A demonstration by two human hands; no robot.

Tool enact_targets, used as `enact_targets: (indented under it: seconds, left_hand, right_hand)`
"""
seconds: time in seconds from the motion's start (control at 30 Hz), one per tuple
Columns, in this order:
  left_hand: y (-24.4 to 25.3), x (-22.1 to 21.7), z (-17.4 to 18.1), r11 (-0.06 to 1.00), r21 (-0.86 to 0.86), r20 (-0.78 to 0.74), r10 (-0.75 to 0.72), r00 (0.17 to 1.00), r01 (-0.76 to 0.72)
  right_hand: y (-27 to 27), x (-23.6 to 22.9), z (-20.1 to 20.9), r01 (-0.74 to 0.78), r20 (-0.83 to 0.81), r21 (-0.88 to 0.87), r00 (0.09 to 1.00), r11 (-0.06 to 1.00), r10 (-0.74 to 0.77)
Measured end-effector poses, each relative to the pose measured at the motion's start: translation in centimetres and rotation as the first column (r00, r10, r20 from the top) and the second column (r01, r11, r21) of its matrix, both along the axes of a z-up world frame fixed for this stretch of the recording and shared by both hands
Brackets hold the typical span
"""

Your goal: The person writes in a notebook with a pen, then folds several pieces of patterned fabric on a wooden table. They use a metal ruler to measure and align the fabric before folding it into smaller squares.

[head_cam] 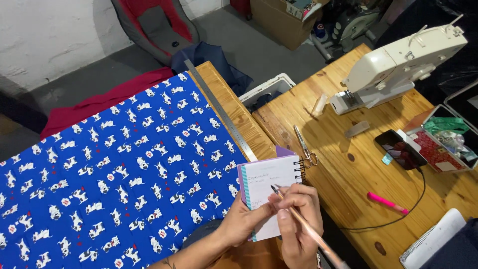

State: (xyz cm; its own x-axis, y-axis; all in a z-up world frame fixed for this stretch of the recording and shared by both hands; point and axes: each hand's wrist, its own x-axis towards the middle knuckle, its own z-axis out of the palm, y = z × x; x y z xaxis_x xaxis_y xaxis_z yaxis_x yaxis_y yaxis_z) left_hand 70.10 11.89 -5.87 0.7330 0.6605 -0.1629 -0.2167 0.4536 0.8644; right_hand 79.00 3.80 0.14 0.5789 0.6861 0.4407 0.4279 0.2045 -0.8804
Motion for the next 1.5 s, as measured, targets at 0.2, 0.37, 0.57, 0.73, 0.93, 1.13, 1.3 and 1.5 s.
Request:
enact_targets:
  seconds: [0.2,0.37,0.57,0.73,0.93,1.13,1.3,1.5]
  left_hand:
    - [-0.1,0.0,-0.9,0.998,0.064,0.027,-0.021,0.999,0.019]
    - [-0.3,-0.3,-2.2,0.996,0.078,0.031,-0.034,0.999,0.031]
    - [-0.4,-0.9,-1.3,0.979,0.190,0.014,-0.076,0.997,0.072]
    - [-0.1,-1.6,0.7,0.967,0.221,-0.016,-0.129,0.992,0.129]
    - [-0.1,-1.6,0.8,0.968,0.197,0.098,-0.178,0.979,0.156]
    - [-0.2,-1.6,0.8,0.960,0.204,-0.031,-0.190,0.981,0.192]
    - [-0.5,-1.7,-0.1,0.970,0.163,-0.042,-0.173,0.984,0.178]
    - [-0.3,-1.6,-0.3,0.981,0.109,0.019,-0.163,0.986,0.160]
  right_hand:
    - [-0.4,-0.6,-1.9,0.084,0.042,0.155,0.995,0.984,-0.091]
    - [-0.3,-0.3,-1.2,0.081,0.322,0.182,0.937,0.980,-0.137]
    - [-1.0,-0.5,-1.1,0.088,0.357,0.042,0.929,0.995,-0.097]
    - [-1.0,-1.1,-1.5,0.093,0.230,0.153,0.965,0.984,-0.127]
    - [-1.6,-1.2,-1.2,0.125,0.343,0.060,0.929,0.990,-0.138]
    - [-1.9,-1.3,-1.1,0.120,0.304,0.104,0.941,0.987,-0.147]
    - [-2.0,-1.2,-1.9,0.123,0.285,0.152,0.945,0.981,-0.162]
    - [-1.7,-1.3,-0.4,0.117,0.328,0.103,0.933,0.988,-0.145]
